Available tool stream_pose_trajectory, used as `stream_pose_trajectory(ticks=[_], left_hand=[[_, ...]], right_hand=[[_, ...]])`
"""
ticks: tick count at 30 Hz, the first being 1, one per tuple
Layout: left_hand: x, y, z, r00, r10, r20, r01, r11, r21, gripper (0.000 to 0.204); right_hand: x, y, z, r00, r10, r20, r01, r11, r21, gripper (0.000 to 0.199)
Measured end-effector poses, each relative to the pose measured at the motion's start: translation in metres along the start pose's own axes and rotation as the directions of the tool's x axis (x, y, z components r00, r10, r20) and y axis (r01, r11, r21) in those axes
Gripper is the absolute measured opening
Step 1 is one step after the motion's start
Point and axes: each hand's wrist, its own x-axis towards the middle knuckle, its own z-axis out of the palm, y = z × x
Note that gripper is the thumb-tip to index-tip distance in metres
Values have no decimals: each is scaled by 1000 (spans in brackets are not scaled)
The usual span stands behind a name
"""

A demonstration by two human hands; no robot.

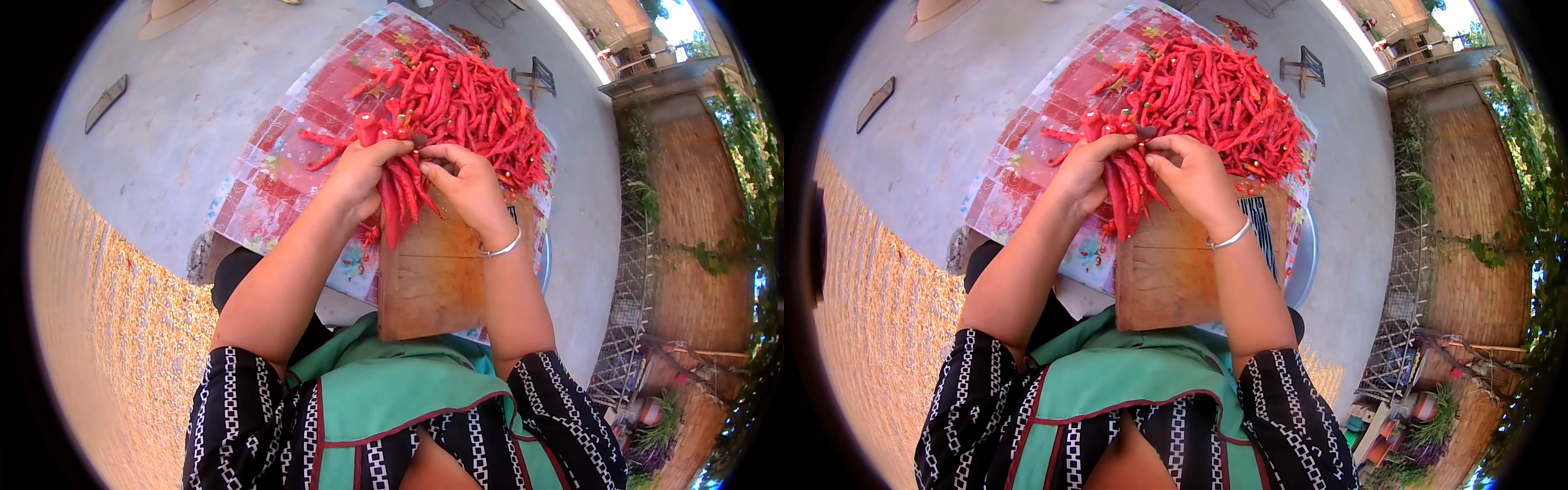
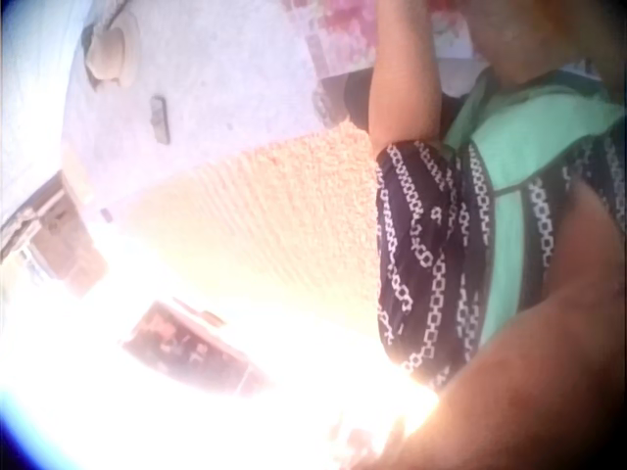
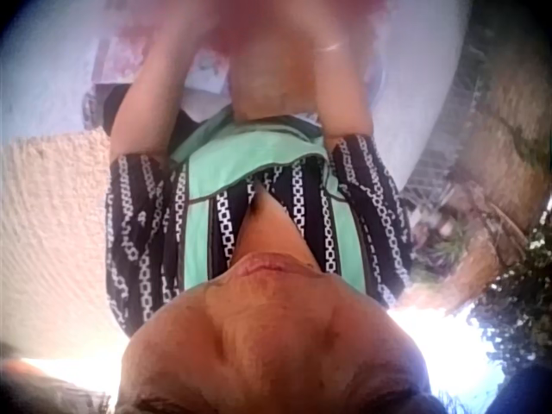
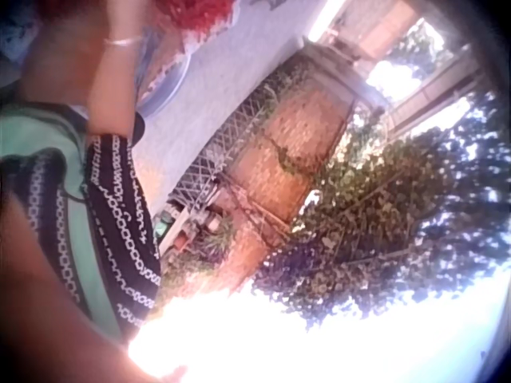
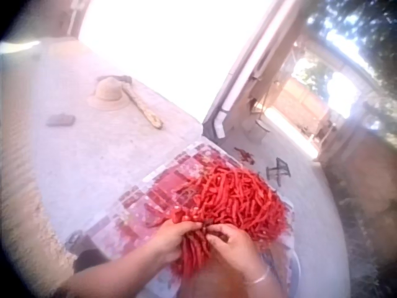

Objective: The person picks up red chilies from a pile, removes the stems by hand, and chops the chilies into small pieces on a wooden board using a knife.

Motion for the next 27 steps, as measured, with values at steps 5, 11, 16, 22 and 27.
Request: stream_pose_trajectory(ticks=[5,11,16,22,27], left_hand=[[1,-6,-1,997,41,70,-47,996,78,16],[0,-5,-4,999,17,46,-22,991,133,21],[-2,-2,2,997,29,74,-34,997,72,27],[-2,1,5,994,54,94,-54,999,3,39],[-1,6,0,975,90,202,-93,996,4,46]], right_hand=[[2,-10,-3,998,55,34,-50,990,-134,24],[-1,-9,0,995,35,99,-46,993,112,23],[6,-10,-9,996,80,37,-84,989,118,21],[3,-16,-20,991,125,46,-129,987,95,20],[-5,-24,-11,980,161,115,-177,973,149,21]])
